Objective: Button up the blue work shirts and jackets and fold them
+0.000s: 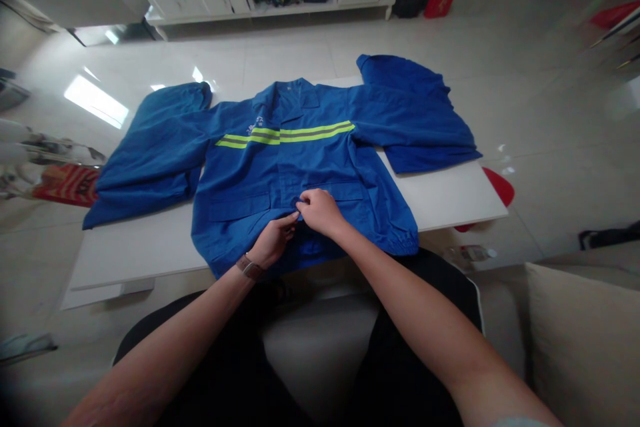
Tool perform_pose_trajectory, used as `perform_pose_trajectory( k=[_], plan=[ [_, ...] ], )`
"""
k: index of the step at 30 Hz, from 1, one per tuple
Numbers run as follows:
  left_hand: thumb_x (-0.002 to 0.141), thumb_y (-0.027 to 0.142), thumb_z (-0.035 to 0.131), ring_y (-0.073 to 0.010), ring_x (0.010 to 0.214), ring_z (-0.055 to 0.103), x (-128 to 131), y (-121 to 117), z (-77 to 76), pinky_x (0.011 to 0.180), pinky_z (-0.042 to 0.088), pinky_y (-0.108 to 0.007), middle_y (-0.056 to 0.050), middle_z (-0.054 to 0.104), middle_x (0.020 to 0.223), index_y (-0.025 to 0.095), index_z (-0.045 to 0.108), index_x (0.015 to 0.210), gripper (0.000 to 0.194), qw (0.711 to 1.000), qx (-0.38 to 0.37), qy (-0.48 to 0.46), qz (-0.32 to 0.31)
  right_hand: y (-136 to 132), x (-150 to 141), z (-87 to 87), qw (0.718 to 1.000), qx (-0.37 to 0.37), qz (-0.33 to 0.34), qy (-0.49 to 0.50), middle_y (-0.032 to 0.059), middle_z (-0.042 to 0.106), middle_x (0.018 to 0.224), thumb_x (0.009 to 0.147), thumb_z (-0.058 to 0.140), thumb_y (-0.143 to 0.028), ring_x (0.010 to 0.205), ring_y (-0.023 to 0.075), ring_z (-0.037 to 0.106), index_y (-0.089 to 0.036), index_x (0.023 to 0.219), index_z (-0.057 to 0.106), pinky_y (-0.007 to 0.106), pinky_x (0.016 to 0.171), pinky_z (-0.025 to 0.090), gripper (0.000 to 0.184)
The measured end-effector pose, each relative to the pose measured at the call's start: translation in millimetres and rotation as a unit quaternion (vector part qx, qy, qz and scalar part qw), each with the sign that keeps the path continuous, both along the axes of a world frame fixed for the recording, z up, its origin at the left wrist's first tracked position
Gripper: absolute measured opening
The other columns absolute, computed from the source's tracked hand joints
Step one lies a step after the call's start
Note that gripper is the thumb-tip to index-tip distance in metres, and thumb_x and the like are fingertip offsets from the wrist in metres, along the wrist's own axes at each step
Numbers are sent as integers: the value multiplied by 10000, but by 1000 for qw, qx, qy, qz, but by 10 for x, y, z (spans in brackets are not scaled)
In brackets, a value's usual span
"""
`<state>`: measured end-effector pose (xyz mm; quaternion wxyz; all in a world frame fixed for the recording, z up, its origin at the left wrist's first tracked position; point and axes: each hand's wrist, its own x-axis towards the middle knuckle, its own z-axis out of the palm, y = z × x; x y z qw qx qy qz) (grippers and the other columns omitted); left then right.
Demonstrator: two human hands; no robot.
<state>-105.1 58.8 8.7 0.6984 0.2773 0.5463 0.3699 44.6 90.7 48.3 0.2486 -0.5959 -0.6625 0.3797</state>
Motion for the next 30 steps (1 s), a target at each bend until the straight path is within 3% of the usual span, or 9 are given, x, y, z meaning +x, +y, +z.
perform_pose_trajectory(
  k=[5,11,19,24,30],
  plan=[
    [590,351,846,-96,602,460,-52,50,-2,570,327,-253,-25,660,763,162,701,744,284,999,-30,-24,-3,29,-12,-71,998,-34,-15,50,-51,375,559,803,575,-249,617,103,356,-184,561,404,277,626,212,304],
    [603,388,860,-109,619,471,-103,81,-7,605,348,-278,-12,664,774,164,706,768,317,997,6,70,-24,66,-21,-145,997,-60,-10,50,-54,365,545,794,554,-251,602,101,350,-188,558,392,279,617,203,293],
    [615,382,857,-123,633,466,-132,96,22,611,335,-288,-26,660,762,175,649,686,302,995,26,87,-33,90,-8,-147,996,-67,-2,57,-46,409,542,799,533,-277,589,102,370,-187,560,419,270,601,217,280],
    [652,412,825,-112,579,398,-140,94,49,591,305,-290,9,547,628,184,599,632,322,994,40,89,-42,100,11,-137,995,-71,1,67,-45,435,559,813,534,-287,605,105,394,-179,592,473,266,615,247,254],
    [692,480,801,-120,616,448,-126,79,49,607,337,-283,3,567,660,173,652,677,342,995,51,77,-48,94,7,-92,996,-61,-4,68,-45,419,563,832,525,-292,608,104,392,-180,586,463,268,614,252,278]
  ],
)
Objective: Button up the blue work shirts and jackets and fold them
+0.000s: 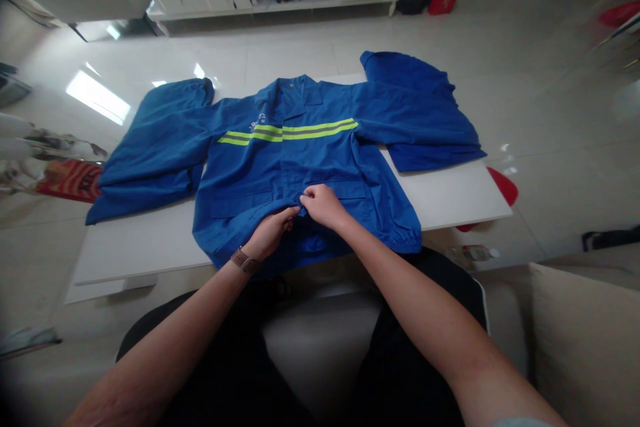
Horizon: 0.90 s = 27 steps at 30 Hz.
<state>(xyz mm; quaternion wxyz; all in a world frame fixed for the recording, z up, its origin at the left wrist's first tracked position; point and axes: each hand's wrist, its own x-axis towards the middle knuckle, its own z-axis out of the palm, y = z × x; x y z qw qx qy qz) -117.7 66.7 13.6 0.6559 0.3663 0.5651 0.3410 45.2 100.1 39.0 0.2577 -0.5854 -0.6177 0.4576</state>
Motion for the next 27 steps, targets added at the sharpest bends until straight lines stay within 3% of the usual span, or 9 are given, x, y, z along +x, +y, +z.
perform_pose_trajectory(
  k=[7,19,27],
  plan=[
    [680,531,828,-121,611,457,15,-4,-8,611,343,-286,1,572,654,171,645,669,405,1000,2,22,2,-26,-4,25,1000,17,1,0,-48,394,552,829,525,-270,603,100,371,-187,565,424,272,609,243,294],
    [745,464,754,-132,610,426,19,-32,62,608,313,-300,4,541,607,190,590,593,354,998,32,50,-12,-34,-6,5,1000,14,-1,-3,-39,437,555,821,528,-283,612,104,403,-178,581,467,263,611,260,269],
    [717,440,769,-139,652,488,16,-25,-23,641,359,-297,-17,631,695,167,685,699,286,999,10,37,12,-26,-10,32,1000,2,1,-2,-38,418,564,817,519,-284,621,107,398,-183,579,445,273,624,260,269]
  ],
)
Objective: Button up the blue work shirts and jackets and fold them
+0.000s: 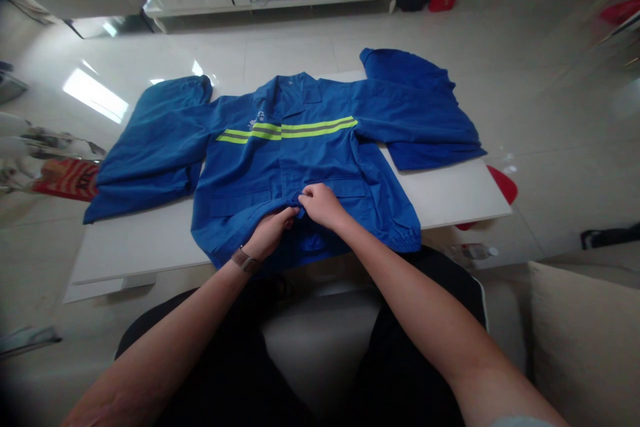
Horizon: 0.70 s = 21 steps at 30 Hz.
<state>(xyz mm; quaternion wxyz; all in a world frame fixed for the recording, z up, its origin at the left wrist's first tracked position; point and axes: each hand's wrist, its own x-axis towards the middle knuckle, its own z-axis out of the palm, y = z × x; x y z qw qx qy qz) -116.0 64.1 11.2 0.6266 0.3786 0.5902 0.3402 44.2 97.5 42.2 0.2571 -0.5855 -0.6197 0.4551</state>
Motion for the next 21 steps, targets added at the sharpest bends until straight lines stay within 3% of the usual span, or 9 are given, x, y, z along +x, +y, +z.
perform_pose_trajectory(
  k=[8,12,16,19,21],
  plan=[
    [680,426,799,-112,628,521,-2,17,-11,607,383,-259,1,643,710,150,684,756,308,998,-24,-60,19,14,25,8,1000,22,-3,21,-43,386,548,793,528,-309,603,101,370,-184,560,433,273,616,238,281],
    [637,428,843,-99,613,541,-51,-163,98,584,394,-235,-9,653,718,132,678,759,360,991,-36,-85,94,-25,78,111,989,86,-92,76,-36,367,563,766,542,-340,607,102,350,-192,563,407,271,608,246,286],
    [632,406,864,-78,548,507,-47,-759,107,510,349,-212,7,610,657,139,620,719,372,976,-38,-105,189,-137,217,208,980,108,-123,112,-34,354,563,726,556,-370,592,101,332,-191,562,438,267,583,239,270],
    [645,367,889,-67,551,525,24,-1373,-74,510,369,-192,9,615,687,146,586,759,392,948,-147,-134,247,-253,354,236,982,109,-81,130,-38,323,551,688,566,-376,584,94,307,-195,537,400,262,575,225,289],
    [700,376,873,-61,533,527,82,-1719,-223,500,368,-183,12,612,699,149,576,800,386,929,-236,-121,259,-333,427,242,987,94,-7,130,-41,328,544,667,572,-372,579,88,303,-192,527,399,256,572,221,286]
  ],
)
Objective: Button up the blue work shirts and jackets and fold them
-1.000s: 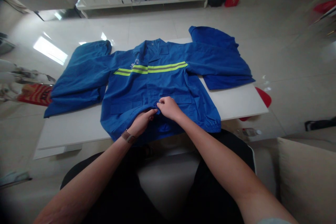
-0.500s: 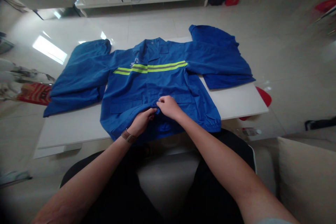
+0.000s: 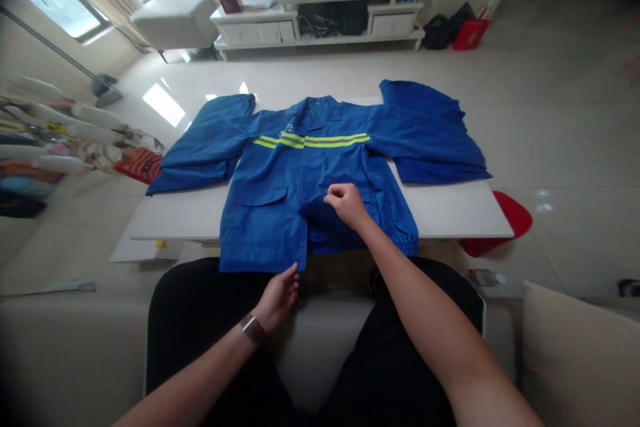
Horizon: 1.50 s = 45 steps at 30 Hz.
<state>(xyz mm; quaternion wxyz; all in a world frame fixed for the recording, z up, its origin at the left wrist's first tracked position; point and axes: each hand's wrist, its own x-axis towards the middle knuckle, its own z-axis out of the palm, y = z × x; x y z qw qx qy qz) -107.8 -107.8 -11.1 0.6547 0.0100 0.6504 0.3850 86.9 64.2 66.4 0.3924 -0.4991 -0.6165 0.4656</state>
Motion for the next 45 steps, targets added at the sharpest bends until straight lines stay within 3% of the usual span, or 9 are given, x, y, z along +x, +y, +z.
perform_pose_trajectory(
  k=[3,6,11,16,22,26,36,39,45],
  plan=[
    [799,353,786,-51,453,464,56,-241,-98,442,297,-173,47,537,628,147,576,815,295,996,-63,21,-67,-100,51,13,989,-17,136,-53,-40,363,537,657,560,-346,570,83,324,-177,525,443,248,567,221,245],
    [867,273,658,-64,445,479,33,-73,52,414,290,-179,25,550,637,124,618,852,155,982,1,9,-190,-146,61,39,979,1,178,-100,-42,362,538,667,537,-306,570,78,332,-168,525,449,244,568,219,217],
    [940,261,561,-96,624,635,-121,857,400,537,490,-206,-35,661,916,165,589,1065,160,974,111,82,-178,-107,90,45,955,-4,280,-97,-51,388,558,688,568,-263,580,74,354,-158,556,486,225,570,257,188],
    [797,182,751,-138,625,644,-248,1623,307,611,551,-266,-40,652,799,142,601,903,188,954,86,131,-256,-93,59,-55,885,-75,433,-153,3,650,725,747,702,-338,704,121,565,-141,704,706,222,664,392,201],
    [710,135,790,-126,605,611,-291,1844,150,597,496,-231,-2,643,672,140,653,859,203,911,150,130,-361,-160,-98,-159,923,4,259,-286,45,720,911,946,597,-377,803,151,623,-197,1143,745,248,727,411,305],
    [674,136,755,-95,564,543,-264,1930,83,555,418,-202,10,624,611,123,662,717,103,857,229,174,-428,-157,-204,-236,908,34,265,-323,63,689,1119,970,589,-334,964,172,640,-263,1349,646,258,833,433,389],
    [697,170,784,-75,499,500,-245,2002,111,499,360,-189,16,586,537,134,614,666,176,887,240,102,-382,-130,-335,-284,868,73,252,-422,66,643,1124,992,538,-259,879,169,623,-257,1245,634,267,709,365,271],
    [716,172,818,-81,490,516,-228,2037,126,512,418,-197,36,557,522,142,591,696,230,894,231,87,-374,-87,-297,-306,874,65,226,-425,65,646,990,1011,512,-296,811,161,588,-210,1028,661,277,690,335,173],
    [772,90,784,-119,471,579,-214,2042,97,534,482,-230,59,563,523,172,526,824,277,906,198,104,-360,1,-266,-372,905,19,147,-400,23,601,811,952,650,-440,735,150,519,-193,792,562,280,663,291,307]
  ],
)
